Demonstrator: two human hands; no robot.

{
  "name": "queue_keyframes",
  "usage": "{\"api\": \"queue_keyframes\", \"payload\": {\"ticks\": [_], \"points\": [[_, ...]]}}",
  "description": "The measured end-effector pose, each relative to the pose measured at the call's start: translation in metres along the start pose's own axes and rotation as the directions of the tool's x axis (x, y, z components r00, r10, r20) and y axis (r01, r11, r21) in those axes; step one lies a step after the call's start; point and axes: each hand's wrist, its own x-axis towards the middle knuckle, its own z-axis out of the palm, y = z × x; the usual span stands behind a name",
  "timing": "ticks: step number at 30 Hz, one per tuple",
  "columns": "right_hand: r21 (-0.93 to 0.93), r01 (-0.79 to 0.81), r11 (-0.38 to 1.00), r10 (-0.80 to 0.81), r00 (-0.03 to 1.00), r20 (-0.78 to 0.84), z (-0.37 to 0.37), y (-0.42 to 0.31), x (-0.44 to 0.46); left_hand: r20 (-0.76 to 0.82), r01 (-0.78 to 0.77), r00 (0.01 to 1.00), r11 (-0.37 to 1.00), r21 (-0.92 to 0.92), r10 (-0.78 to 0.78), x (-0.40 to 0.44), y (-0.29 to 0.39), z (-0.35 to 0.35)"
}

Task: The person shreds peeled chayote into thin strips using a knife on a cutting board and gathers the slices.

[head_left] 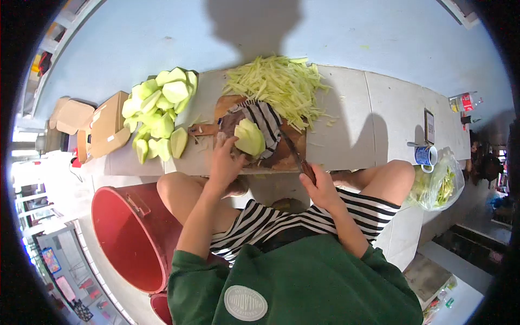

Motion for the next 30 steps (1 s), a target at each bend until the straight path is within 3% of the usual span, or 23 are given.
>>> {"api": "queue_keyframes", "payload": {"ticks": [2, 4, 8, 10, 13, 19, 23, 25, 30], "points": [[-0.034, 0.079, 0.996, -0.080, 0.996, -0.030, 0.005, -0.005, 0.003, -0.027, -0.026, 0.999, 0.998, -0.051, 0.024, -0.005, 0.005, 0.008], [-0.002, 0.013, 1.000, -0.013, 1.000, 0.021, 0.002, -0.017, 0.002, -0.037, 0.087, 0.995, 0.976, -0.200, -0.096, -0.004, 0.018, 0.009], [-0.057, 0.050, 0.997, -0.050, 0.999, -0.011, 0.001, -0.015, -0.003, -0.137, -0.062, 0.990, 0.980, -0.188, 0.036, -0.003, 0.003, 0.020], [-0.036, -0.116, 0.993, 0.118, 0.990, 0.075, -0.004, -0.029, -0.004, -0.117, -0.062, 0.992, 0.990, -0.126, 0.047, -0.001, 0.004, 0.018], [-0.047, -0.108, 0.993, 0.112, 0.990, 0.090, -0.002, -0.024, -0.004, -0.180, -0.178, 0.969, 0.984, -0.030, 0.170, 0.006, 0.001, 0.021], [-0.132, 0.080, 0.988, -0.084, 0.996, -0.021, 0.010, -0.013, -0.001, -0.170, -0.150, 0.975, 0.989, -0.013, 0.146, 0.002, 0.015, 0.018], [-0.193, 0.016, 0.981, -0.002, 0.998, 0.069, 0.009, -0.041, 0.018, -0.078, -0.079, 0.995, 0.981, -0.178, 0.066, 0.006, 0.011, 0.029], [-0.261, 0.102, 0.960, -0.088, 0.994, 0.066, 0.015, -0.046, 0.031, -0.109, -0.181, 0.978, 0.983, -0.034, 0.177, 0.008, 0.013, 0.028], [-0.348, 0.188, 0.919, -0.157, 0.981, 0.116, 0.030, -0.054, 0.068, -0.055, -0.187, 0.980, 0.980, 0.062, 0.190, 0.013, 0.025, 0.021]]}}
